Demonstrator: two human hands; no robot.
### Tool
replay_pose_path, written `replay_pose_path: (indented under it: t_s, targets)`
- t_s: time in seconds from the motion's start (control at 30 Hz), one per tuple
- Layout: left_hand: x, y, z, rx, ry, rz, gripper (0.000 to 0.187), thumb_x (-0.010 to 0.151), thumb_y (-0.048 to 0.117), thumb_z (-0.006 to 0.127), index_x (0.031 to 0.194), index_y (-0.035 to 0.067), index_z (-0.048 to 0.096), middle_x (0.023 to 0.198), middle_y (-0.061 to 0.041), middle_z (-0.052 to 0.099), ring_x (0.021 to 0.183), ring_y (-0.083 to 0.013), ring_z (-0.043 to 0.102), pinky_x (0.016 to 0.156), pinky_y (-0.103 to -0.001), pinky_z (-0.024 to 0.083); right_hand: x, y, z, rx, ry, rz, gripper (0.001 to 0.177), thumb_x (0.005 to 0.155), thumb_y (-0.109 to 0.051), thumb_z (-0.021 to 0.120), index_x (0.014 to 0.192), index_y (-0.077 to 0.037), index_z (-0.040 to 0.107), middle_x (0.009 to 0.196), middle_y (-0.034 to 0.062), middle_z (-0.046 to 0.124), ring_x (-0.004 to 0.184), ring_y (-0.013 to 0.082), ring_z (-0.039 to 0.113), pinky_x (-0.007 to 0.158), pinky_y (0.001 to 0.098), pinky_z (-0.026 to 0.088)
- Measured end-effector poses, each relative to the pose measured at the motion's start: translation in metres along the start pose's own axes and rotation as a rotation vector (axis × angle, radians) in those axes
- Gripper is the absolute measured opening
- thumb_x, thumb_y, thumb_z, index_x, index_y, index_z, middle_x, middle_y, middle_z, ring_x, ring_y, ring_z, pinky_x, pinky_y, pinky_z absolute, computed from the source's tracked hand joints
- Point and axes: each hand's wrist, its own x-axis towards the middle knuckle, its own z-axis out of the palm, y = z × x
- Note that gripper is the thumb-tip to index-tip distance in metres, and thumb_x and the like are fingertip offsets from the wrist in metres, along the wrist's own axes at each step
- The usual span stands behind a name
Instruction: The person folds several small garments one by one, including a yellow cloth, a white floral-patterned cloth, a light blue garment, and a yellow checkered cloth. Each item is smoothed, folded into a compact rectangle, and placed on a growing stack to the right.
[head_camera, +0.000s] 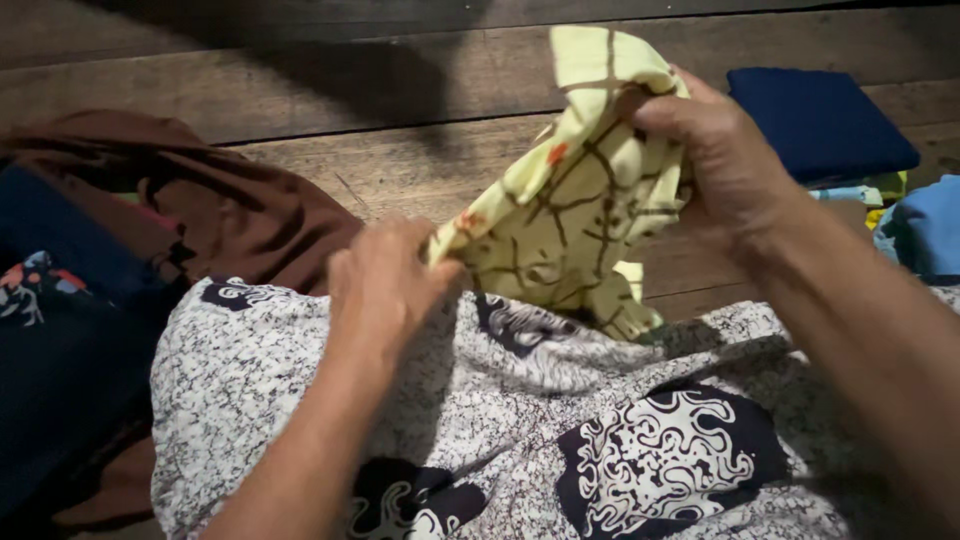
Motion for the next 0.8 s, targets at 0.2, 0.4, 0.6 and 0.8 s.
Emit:
replay_pose_path:
  t_s: [0.2,0.4,0.6,0.8]
  targets:
    - [0.042,0.026,-0.027,-0.094,0.627,0.352,0.021,0.093,0.009,0.072,0.109,0.007,0.06,0.096,-0.012,0.063,0.085,-0.0274,0.066,0.074,-0.045,0.055,0.029,-0.014,-0.048,-0.215,0.221,-0.087,0.03,0.089,-0.009,0.051,0.119,-0.007,0.059,0.108,0.0024,0.067,0.104,0.0189,0.068,0.092,0.0479,0.06]
    - [0.045,0.024,-0.012,-0.16,0.823,0.65,0.019,0.098,-0.001,0.074,0.112,0.007,0.064,0.128,-0.018,0.06,0.113,-0.0322,0.064,0.088,-0.039,0.061,0.017,0.006,-0.114,-0.293,0.165,-0.161,0.024,0.089,-0.006,0.058,0.111,-0.002,0.067,0.125,0.0084,0.068,0.116,0.023,0.065,0.096,0.0404,0.053]
    - [0.005,-0.026,0.047,-0.059,0.269,0.319,0.029,0.069,-0.001,0.073,0.094,0.013,0.079,0.145,-0.015,0.055,0.117,-0.0374,0.064,0.093,-0.05,0.053,0.002,0.095,-0.122,-0.626,0.045,0.459,0.046,0.077,0.001,0.057,0.119,-0.013,0.07,0.125,0.0118,0.07,0.119,0.0229,0.062,0.097,0.0374,0.049]
    - [0.042,-0.055,0.089,-0.246,0.009,-0.291,0.04,0.088,0.025,0.071,0.126,0.012,0.071,0.121,-0.019,0.073,0.115,-0.0354,0.068,0.101,-0.043,0.052,0.01,0.153,-0.106,-0.906,0.113,0.529,0.052,0.091,-0.032,0.071,0.136,-0.01,0.06,0.131,0.0162,0.067,0.116,0.0332,0.063,0.094,0.0447,0.051]
